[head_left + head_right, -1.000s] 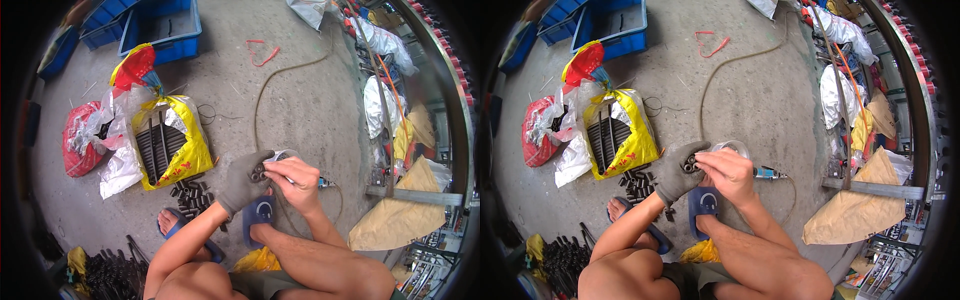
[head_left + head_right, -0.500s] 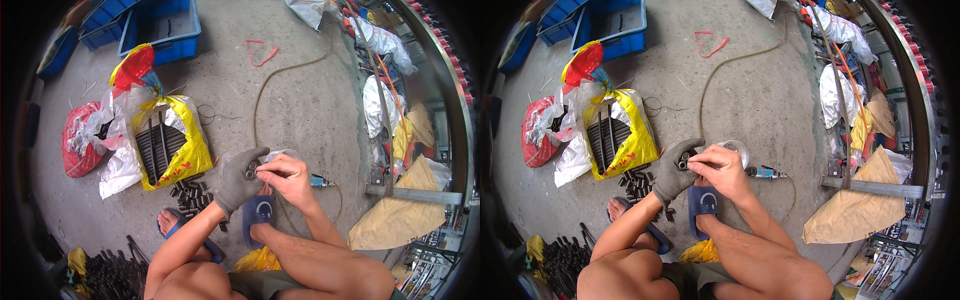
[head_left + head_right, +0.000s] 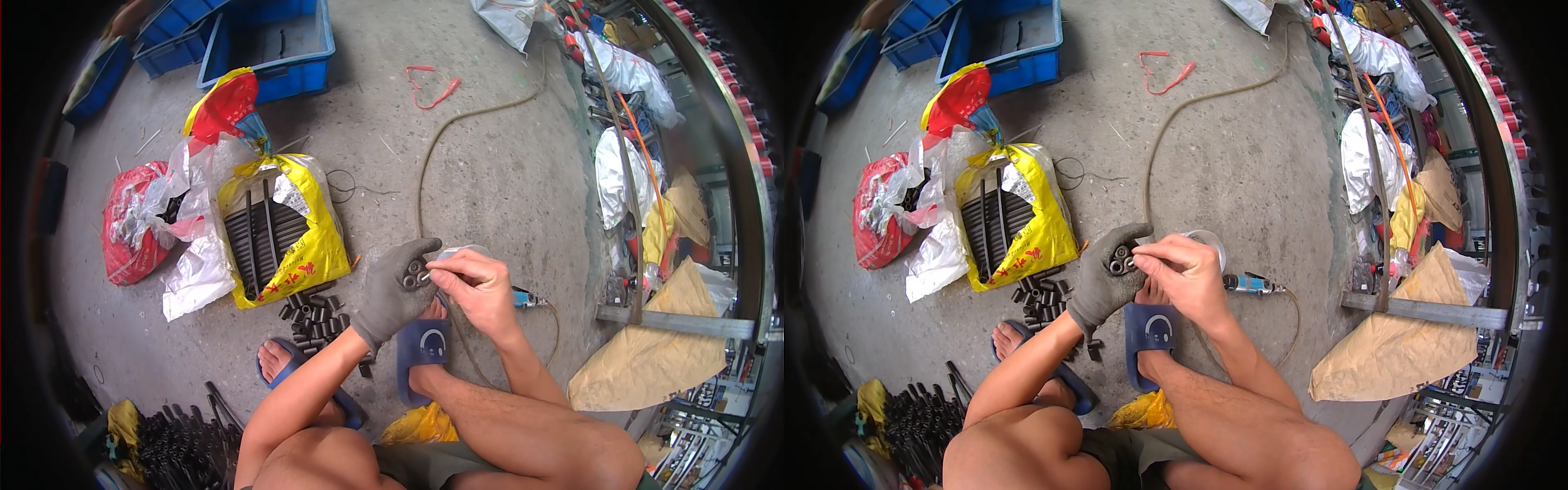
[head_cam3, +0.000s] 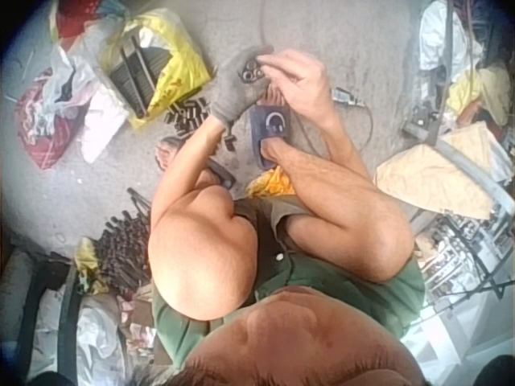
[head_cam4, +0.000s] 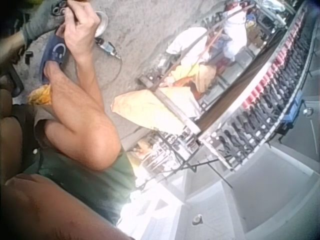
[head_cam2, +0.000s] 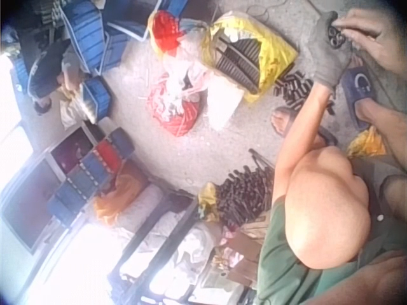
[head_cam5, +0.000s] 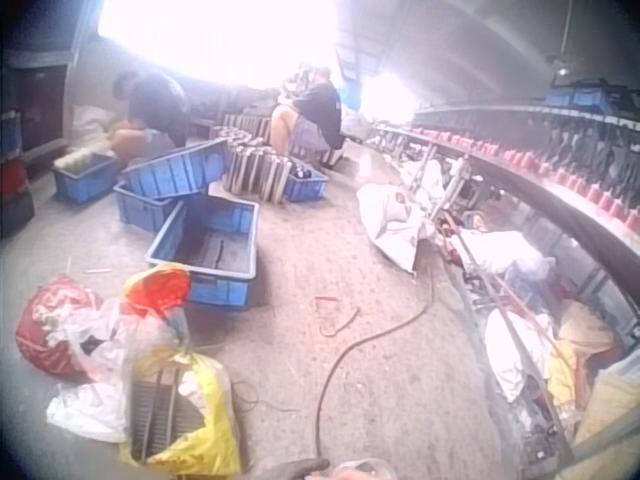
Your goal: The person assembles small metal components by placing silver-colored rings into a black three-holed bracket and then using a pneumatic tool to secure them.
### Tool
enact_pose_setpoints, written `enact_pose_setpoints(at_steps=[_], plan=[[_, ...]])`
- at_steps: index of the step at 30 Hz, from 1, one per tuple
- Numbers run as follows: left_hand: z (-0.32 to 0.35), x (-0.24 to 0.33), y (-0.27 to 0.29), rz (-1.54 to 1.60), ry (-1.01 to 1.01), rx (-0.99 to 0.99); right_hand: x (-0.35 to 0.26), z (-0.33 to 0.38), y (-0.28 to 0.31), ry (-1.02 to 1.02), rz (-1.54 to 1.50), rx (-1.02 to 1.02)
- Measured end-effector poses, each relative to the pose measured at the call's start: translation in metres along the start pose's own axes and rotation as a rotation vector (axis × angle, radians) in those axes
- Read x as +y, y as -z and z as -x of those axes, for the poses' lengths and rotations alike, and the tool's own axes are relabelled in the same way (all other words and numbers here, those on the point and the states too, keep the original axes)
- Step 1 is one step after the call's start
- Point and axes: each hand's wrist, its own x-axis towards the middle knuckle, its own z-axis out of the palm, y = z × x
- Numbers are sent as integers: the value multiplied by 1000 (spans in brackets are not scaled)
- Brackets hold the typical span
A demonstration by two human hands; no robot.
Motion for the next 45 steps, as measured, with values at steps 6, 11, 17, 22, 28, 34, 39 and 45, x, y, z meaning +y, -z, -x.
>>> enact_pose_setpoints(at_steps=[6,11,17,22,28,34,39,45], plan=[[1,-2,-1,-10,-9,0,-9,1,4,-46,-1,-5],[4,-12,-1,41,5,-12,-36,-3,-1,145,187,-53],[7,-22,-5,142,58,-79,-31,-10,-7,173,243,-136],[14,-7,3,97,55,-12,8,14,6,-191,-210,157],[16,15,-1,188,100,193,212,122,126,-1211,-834,813],[1,13,7,-143,-263,115,272,110,137,-1390,-569,741],[-7,18,0,-42,18,-61,271,114,148,-1434,-615,705],[-6,18,0,-23,-16,112,201,123,128,-786,-1474,872]])
